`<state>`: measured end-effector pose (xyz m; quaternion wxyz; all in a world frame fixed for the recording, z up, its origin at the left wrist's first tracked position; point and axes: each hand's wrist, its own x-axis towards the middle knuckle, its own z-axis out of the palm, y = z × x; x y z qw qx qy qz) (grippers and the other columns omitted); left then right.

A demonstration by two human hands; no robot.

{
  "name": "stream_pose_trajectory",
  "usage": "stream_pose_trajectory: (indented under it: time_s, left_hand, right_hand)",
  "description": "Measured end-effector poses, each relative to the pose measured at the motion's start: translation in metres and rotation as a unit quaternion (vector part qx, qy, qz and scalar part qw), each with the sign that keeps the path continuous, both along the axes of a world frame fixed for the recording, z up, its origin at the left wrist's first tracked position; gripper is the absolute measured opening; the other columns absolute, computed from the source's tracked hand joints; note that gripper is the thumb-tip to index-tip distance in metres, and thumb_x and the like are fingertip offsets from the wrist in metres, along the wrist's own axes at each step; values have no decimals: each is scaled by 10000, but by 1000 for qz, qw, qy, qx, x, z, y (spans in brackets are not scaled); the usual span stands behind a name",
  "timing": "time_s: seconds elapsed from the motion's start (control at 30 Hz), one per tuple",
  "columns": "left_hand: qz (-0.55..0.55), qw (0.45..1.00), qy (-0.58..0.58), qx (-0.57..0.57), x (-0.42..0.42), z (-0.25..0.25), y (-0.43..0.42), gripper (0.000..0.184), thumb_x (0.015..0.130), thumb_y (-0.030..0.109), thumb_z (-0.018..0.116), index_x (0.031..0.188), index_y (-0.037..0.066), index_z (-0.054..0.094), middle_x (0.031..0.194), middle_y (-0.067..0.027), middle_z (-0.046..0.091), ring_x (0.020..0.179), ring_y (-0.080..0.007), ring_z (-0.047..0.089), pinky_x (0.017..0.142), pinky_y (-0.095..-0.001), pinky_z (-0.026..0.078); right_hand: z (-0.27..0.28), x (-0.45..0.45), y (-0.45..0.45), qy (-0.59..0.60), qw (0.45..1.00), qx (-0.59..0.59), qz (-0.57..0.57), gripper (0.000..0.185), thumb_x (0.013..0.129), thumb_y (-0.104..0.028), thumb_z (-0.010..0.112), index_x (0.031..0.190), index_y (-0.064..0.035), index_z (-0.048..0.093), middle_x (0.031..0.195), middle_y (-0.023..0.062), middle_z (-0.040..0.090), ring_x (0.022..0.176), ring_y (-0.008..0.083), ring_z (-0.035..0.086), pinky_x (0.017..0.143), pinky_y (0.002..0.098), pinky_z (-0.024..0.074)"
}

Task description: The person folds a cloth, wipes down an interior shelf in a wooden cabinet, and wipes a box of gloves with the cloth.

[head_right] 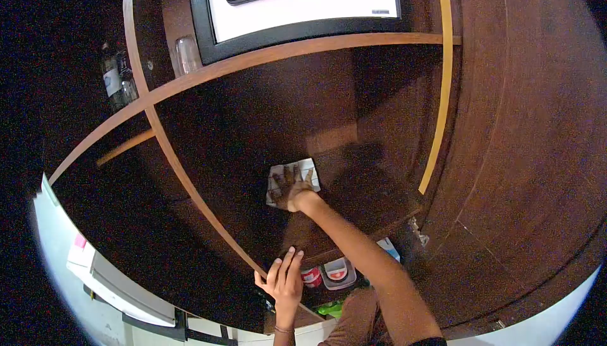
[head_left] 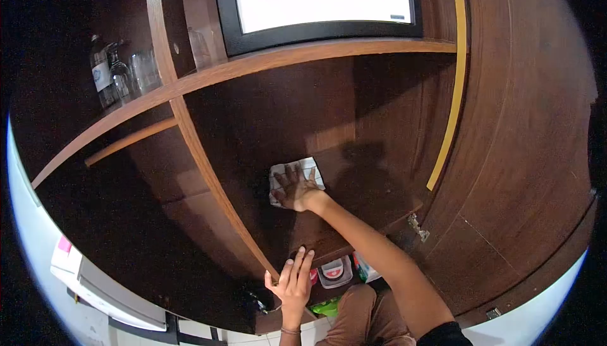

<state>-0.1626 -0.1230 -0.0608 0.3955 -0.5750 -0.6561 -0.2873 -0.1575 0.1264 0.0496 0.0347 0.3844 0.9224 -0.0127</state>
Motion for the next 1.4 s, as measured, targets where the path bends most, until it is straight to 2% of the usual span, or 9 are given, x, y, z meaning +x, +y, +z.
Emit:
stream_pose_trajectory:
  time_s: [0.3,0.63,0.67,0.73,0.83,0.9,0.97,1.03,1.4]
  left_hand:
    - [8,1000,-14,-13,2,1,-2,432,925,173,629,1321,329,702,1393,172,642,1274,-101,463,1180,-515,199]
    - [-4,1000,-19,-14,5,4,-5,437,901,126,675,1300,297,722,1338,156,680,1242,-125,480,1200,-506,160]
    - [-6,999,-25,-19,5,6,-6,442,896,127,689,1303,297,722,1335,155,682,1244,-123,479,1200,-502,161]
    - [-6,999,-30,-25,5,7,-7,449,891,128,703,1306,297,722,1332,153,685,1247,-122,477,1200,-498,163]
    - [3,1000,-10,-18,5,4,-5,469,876,121,720,1311,297,722,1338,153,684,1249,-124,475,1200,-493,165]
    - [-5,1000,-18,-15,5,4,-5,483,866,112,714,1311,299,724,1338,157,684,1248,-125,474,1204,-493,163]
    - [-5,1000,-20,-15,5,4,-5,491,860,105,712,1310,299,725,1336,159,684,1245,-127,476,1205,-494,163]
    - [-4,1000,-22,-16,6,4,-5,499,853,97,711,1309,299,726,1334,161,684,1242,-130,477,1207,-495,162]
    - [-14,1000,-22,12,3,1,-1,522,830,87,683,1306,297,725,1351,152,676,1205,-121,509,1194,-511,191]
  right_hand:
    - [4,11,-28,21,999,-33,3,767,1058,-609,251,1681,-177,137,1743,181,19,1598,418,-32,1248,649,-10]
    - [9,-28,15,21,999,-6,36,729,1056,-591,181,1686,-235,100,1754,120,32,1606,385,19,1221,703,-31]
    - [12,-23,20,64,996,-43,52,821,1003,-632,338,1681,-222,122,1745,170,18,1589,462,-11,1172,771,-39]
    - [-2,-19,45,-2,999,-35,37,780,1027,-608,279,1684,-224,107,1749,149,20,1597,419,-28,1201,728,-40]
    - [-2,14,51,37,998,-38,19,761,1042,-565,273,1686,-195,104,1752,138,21,1603,385,-70,1234,674,-46]
    - [13,35,46,-23,998,-39,-45,777,1034,-558,303,1683,-175,116,1751,144,29,1605,380,-60,1246,645,-46]
    - [15,60,52,69,993,-56,-72,782,1043,-619,234,1682,-186,109,1748,144,23,1605,368,-40,1266,615,-25]
    - [0,76,74,101,989,-42,-101,784,1028,-660,243,1681,-241,130,1755,100,0,1607,366,-27,1236,682,-47]
    - [-10,159,59,102,986,-20,-128,797,1023,-686,217,1678,-238,145,1746,142,69,1600,402,24,1239,680,-31]
